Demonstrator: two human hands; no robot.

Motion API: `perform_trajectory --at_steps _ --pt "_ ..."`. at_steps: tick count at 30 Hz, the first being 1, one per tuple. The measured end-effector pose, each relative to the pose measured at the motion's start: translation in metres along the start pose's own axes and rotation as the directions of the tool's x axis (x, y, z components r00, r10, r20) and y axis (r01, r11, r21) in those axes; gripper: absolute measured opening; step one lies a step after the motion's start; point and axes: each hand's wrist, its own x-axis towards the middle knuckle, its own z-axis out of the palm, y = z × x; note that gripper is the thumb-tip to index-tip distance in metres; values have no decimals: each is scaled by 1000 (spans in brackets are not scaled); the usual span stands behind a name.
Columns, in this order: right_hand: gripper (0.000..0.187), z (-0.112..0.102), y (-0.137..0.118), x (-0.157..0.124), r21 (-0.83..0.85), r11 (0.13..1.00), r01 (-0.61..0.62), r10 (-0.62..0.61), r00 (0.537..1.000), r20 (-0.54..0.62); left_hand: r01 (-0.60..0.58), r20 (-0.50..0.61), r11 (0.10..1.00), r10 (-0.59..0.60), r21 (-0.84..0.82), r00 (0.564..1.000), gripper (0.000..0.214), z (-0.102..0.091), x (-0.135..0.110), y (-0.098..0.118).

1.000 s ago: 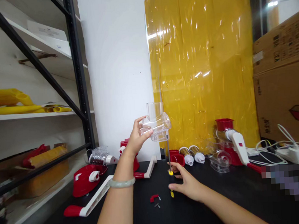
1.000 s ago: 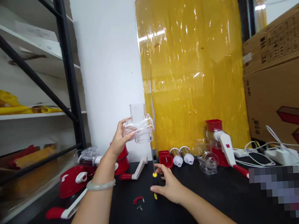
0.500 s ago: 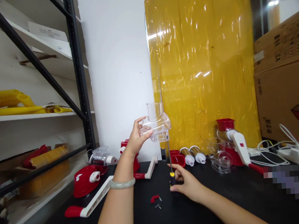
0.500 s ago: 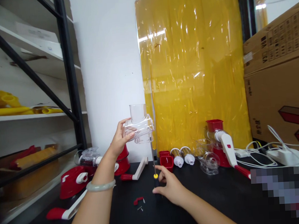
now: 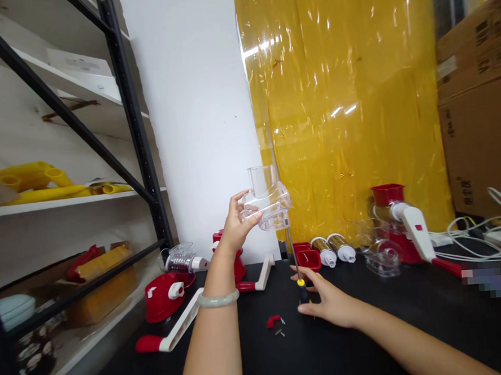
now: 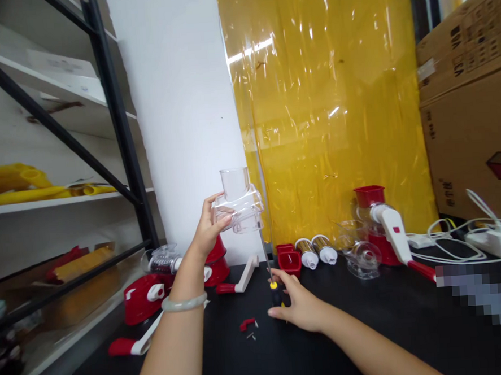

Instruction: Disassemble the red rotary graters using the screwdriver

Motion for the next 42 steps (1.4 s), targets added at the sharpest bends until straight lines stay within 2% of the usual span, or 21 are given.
perform_trajectory --at_steps 3,5,8,9,14,16,19,20,24,26,29,30,33,35,36,38,40,42 --pt "84 -2 -2 -2 95 995 -4 -9 990 138 0 0 1000 0 10 1000 76 0 0 1" --pt "89 -1 -3 -1 52 998 -33 28 995 97 0 -2 1000 0 8 1000 77 1 0 1" --pt "98 0 -6 1 -116 992 -58 54 998 -36 2 -3 1000 -2 7 1000 76 1 0 2" --pt "98 -2 -7 0 -135 989 -51 46 998 -39 3 -2 1000 -3 8 1000 76 1 0 2" --pt "85 -9 -7 -4 108 994 -1 -18 985 171 -8 10 1000 8 13 1000 76 1 1 0" --pt "86 -8 -6 -3 71 997 -14 5 992 125 -10 15 1000 10 7 1000 75 1 1 0" --pt "97 -7 -7 -3 -115 993 -36 35 999 -14 -13 17 1000 13 -3 1000 73 1 1 -2" --pt "99 -7 -8 -4 -130 991 -27 25 1000 -12 -15 17 1000 15 -4 1000 73 1 1 -2" --pt "82 -7 -12 -7 46 999 23 -30 988 154 -11 16 1000 11 -6 1000 74 0 2 -3" --pt "84 -6 -12 -7 15 1000 11 -12 993 120 -2 16 1000 2 -1 1000 75 0 3 -3" --pt "97 -4 -12 -6 -162 987 -17 9 999 -45 -3 18 1000 3 -2 1000 75 0 3 -3" --pt "98 -4 -13 -6 -180 984 -11 2 999 -55 -7 17 1000 7 -6 1000 74 0 3 -3" --pt "92 -7 -14 -9 -43 998 37 -33 995 91 -16 14 1000 16 -8 1000 74 1 2 -3" --pt "90 -7 -16 -10 49 999 23 -32 984 174 -16 16 1000 16 1 1000 75 1 2 -3" --pt "90 -7 -16 -9 40 999 5 -12 986 165 -14 18 1000 14 4 1000 75 1 2 -3" --pt "96 -5 -16 -8 -79 997 -24 29 998 63 -7 23 1000 7 6 1000 76 1 2 -3" --pt "98 -5 -16 -8 -199 980 -18 13 1000 -26 -5 26 1000 4 3 1000 76 1 2 -2" --pt "94 -6 -14 -8 -192 981 15 -16 1000 -1 -9 22 1000 9 2 1000 76 1 2 -1"
